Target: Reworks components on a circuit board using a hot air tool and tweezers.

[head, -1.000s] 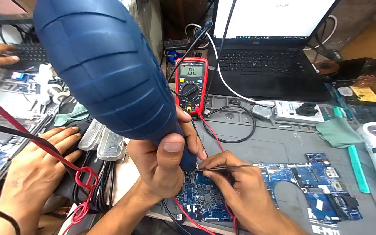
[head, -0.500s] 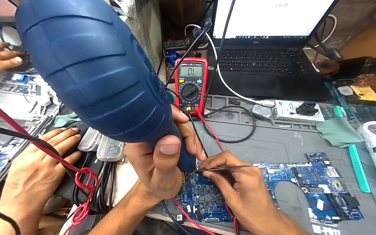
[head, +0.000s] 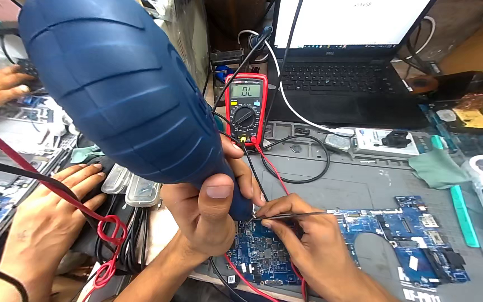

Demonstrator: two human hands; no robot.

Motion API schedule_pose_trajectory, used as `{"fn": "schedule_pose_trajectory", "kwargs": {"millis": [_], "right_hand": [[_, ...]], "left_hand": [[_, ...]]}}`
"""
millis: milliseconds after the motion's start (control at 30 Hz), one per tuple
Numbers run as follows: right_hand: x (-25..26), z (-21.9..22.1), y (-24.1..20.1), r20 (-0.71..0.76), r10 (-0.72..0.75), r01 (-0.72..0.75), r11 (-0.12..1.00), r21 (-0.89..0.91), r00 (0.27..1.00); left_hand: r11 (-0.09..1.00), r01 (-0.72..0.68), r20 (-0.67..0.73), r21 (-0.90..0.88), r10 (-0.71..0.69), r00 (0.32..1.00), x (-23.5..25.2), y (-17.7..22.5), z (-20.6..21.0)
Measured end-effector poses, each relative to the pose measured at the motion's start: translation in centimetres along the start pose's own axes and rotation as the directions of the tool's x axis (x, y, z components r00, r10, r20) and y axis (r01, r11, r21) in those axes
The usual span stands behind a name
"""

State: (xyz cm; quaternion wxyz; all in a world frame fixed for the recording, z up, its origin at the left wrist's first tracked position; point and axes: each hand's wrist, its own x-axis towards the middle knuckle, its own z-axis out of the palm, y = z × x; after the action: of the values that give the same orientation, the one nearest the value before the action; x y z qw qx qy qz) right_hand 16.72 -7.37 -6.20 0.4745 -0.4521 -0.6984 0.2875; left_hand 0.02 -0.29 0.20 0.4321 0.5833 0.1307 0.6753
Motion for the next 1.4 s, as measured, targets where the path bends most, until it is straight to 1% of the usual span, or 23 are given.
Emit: {"fn": "schedule_pose_trajectory", "kwargs": {"millis": [300, 767, 1400], "right_hand": [[0.01, 0.04, 0.02, -0.003, 0.003, -0.003, 1.0, 0.016, 1.0], [0.05, 0.01, -0.06, -0.001, -0.003, 0.003, 1.0, -0.015, 1.0], [0.04, 0.01, -0.07, -0.002, -0.005, 0.005, 1.0, -0.012, 1.0]], "left_hand": [[1.0, -0.002, -0.011, 0.01, 0.002, 1.0, -0.11, 0.03, -0.01], [1.0, -0.007, -0.003, 0.003, 0.007, 1.0, -0.07, 0.04, 0.0], [1.0, -0.008, 0.0, 0.013, 0.008, 1.0, -0.12, 0.05, -0.03]]}}
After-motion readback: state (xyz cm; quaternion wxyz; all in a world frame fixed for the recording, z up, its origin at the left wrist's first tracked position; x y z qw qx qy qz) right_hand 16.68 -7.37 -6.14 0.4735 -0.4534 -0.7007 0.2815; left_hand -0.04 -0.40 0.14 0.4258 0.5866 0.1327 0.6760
